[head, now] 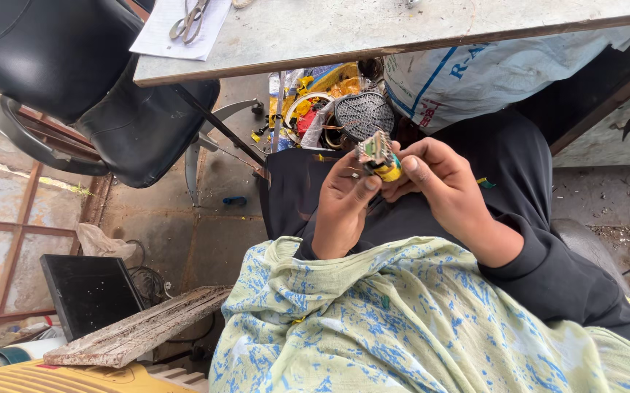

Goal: The person works on a small electronic component by hand, stripping wires with a blade and reattaching them to a coil at a crowded workbench.

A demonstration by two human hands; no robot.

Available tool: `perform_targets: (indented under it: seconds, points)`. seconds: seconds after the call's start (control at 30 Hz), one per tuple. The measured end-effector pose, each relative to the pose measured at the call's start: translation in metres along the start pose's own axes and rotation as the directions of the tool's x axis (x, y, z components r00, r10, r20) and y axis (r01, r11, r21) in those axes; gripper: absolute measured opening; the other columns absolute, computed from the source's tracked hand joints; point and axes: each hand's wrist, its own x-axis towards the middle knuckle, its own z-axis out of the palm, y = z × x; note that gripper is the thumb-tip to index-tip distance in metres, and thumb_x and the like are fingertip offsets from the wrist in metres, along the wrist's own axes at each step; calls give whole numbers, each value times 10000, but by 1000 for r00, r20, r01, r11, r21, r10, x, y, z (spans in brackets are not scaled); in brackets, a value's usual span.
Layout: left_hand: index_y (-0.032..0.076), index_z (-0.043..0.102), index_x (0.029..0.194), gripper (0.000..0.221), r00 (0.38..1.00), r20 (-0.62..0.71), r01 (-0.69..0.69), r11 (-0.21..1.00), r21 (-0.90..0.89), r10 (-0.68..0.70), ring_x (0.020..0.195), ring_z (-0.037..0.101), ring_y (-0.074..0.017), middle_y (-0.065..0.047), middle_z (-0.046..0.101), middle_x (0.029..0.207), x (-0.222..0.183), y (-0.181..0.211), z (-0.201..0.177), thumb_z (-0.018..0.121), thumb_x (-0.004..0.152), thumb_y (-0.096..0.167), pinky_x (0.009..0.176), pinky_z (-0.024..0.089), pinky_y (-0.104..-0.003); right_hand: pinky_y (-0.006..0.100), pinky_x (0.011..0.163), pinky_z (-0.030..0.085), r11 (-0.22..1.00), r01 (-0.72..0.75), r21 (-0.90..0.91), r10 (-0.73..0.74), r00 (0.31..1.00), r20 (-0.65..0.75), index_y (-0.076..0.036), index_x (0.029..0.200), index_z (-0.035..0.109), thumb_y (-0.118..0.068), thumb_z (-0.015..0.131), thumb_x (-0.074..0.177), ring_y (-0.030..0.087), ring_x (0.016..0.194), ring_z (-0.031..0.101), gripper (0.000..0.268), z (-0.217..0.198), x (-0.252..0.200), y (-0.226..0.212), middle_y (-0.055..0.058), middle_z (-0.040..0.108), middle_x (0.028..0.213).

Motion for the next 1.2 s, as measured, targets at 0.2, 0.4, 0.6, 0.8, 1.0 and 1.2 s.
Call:
perform_targets:
  seconds: [0.2,0.4,0.6,0.8,1.0,1.2]
  points:
    - [-45,623,1338,351,998,-54,-30,997,-73,26,1248,670,-282,-232,659,1358,1,-8,-11,716,1044,124,1101,556,-409,271,837,603,867,231,-441,-254,967,6,46,1204,656,-9,627,1041,143,942,709,174,16,-2,-25,98,696,1058]
    - [-51,605,1335,329,995,-100,-25,995,-93,15,1222,683,-299,-248,663,1327,0,-14,-16,690,1049,88,1042,575,-408,281,769,572,495,440,-749,-513,844,156,-16,1117,724,53,780,902,177,899,710,233,27,-3,-43,118,685,1046]
    - [-56,594,1352,382,995,-88,-55,998,-33,52,1222,683,-269,-227,674,1312,1,-9,-9,722,1013,64,1085,569,-384,309,738,561,383,469,-796,-525,819,231,-31,1112,729,34,804,888,226,865,714,245,30,-4,-50,115,698,1022]
    - [-51,607,1330,395,988,-114,-91,988,124,105,1137,698,-199,-167,699,1231,1,-11,-12,763,968,-28,1031,577,-324,328,770,583,385,401,-831,-442,871,216,-9,1166,713,10,769,876,259,898,729,296,33,-2,-61,131,715,1059]
    - [-30,640,1263,313,991,-6,-118,917,381,130,1101,708,-143,-92,707,1189,-2,-3,-8,760,974,-17,987,594,-279,311,754,594,477,321,-818,-326,929,174,6,1066,706,3,750,797,231,855,742,272,27,-1,-59,113,722,989]
    - [-37,648,1234,305,998,-33,-36,911,410,55,1044,716,-123,-97,741,1146,-1,4,-1,769,958,5,943,597,-267,281,718,590,541,265,-798,-256,956,144,6,967,696,-26,753,789,178,786,745,189,19,0,-53,85,707,878]
